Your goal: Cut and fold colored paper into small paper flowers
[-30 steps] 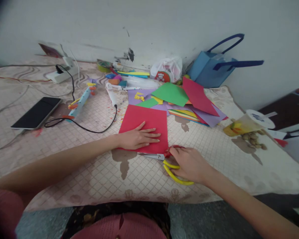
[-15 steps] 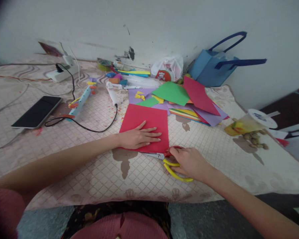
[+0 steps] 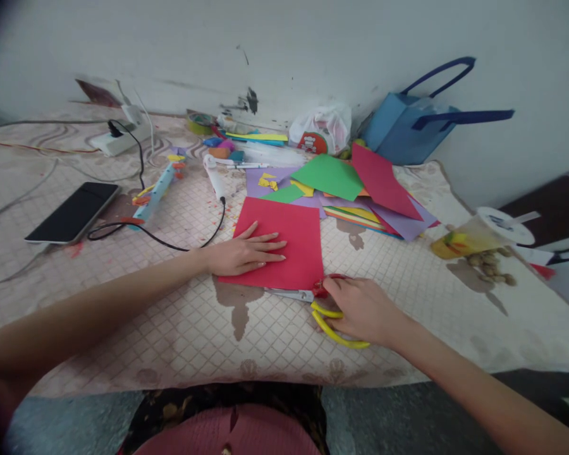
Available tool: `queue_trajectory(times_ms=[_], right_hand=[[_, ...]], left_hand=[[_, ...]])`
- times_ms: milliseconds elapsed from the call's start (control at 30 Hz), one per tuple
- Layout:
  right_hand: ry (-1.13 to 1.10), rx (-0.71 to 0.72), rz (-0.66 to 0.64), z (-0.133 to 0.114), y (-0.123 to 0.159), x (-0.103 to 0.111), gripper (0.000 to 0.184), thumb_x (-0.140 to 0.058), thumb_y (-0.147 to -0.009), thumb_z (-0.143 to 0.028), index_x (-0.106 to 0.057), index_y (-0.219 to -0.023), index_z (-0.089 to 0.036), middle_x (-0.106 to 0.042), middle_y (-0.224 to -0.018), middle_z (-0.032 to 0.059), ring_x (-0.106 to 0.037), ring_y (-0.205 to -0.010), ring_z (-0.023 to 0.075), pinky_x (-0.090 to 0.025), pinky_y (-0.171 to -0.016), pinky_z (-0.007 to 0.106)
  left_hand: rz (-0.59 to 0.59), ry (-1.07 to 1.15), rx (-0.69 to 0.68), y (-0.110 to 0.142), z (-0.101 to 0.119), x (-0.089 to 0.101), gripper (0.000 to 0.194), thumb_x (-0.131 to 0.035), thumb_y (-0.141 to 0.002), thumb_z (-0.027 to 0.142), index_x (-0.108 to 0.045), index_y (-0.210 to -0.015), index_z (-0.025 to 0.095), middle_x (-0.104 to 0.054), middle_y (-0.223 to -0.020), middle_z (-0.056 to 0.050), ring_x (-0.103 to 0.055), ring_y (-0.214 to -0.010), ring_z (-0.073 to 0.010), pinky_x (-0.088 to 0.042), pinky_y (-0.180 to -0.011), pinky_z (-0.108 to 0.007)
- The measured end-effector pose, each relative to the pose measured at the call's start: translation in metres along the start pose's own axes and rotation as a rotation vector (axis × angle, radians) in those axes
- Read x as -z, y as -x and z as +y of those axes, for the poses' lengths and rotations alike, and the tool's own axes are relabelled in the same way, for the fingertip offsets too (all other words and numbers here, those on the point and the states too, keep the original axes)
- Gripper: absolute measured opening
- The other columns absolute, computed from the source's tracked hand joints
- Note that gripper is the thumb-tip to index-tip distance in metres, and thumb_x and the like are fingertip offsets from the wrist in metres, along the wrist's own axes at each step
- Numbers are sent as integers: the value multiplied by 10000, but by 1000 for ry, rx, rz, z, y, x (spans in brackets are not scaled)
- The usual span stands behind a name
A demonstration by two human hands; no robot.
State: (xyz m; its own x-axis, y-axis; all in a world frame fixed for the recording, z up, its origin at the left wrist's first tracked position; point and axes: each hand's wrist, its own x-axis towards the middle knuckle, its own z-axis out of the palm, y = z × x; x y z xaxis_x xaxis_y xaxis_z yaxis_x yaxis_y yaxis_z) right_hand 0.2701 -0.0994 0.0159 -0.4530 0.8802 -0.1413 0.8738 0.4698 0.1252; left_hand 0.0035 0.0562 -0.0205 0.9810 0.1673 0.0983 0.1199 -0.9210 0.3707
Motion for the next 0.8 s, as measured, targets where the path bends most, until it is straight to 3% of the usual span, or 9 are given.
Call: queue_trajectory(times_ms=[333, 800], right_hand=[[-5, 39, 48, -3, -10, -1, 263, -580, -750, -408, -485, -833, -178, -646, -725, 50, -630, -640, 211, -322, -519, 275], [-13, 37, -19, 1, -10, -1, 256, -570, -771, -410, -477, -853, -186, -651, -724, 30, -631, -622, 196, -279, -495, 266]], left_hand=[[13, -21, -3, -1, 1, -2, 443, -293, -943, 257, -346, -1379, 318, -259, -1499, -38, -143, -1400, -238, 96, -1060, -585], [24, -23, -6, -1, 2, -2, 451, -297, -938, 242, -348, -1381, 311, -275, -1493, -43, -157, -1397, -240, 86, -1065, -578]])
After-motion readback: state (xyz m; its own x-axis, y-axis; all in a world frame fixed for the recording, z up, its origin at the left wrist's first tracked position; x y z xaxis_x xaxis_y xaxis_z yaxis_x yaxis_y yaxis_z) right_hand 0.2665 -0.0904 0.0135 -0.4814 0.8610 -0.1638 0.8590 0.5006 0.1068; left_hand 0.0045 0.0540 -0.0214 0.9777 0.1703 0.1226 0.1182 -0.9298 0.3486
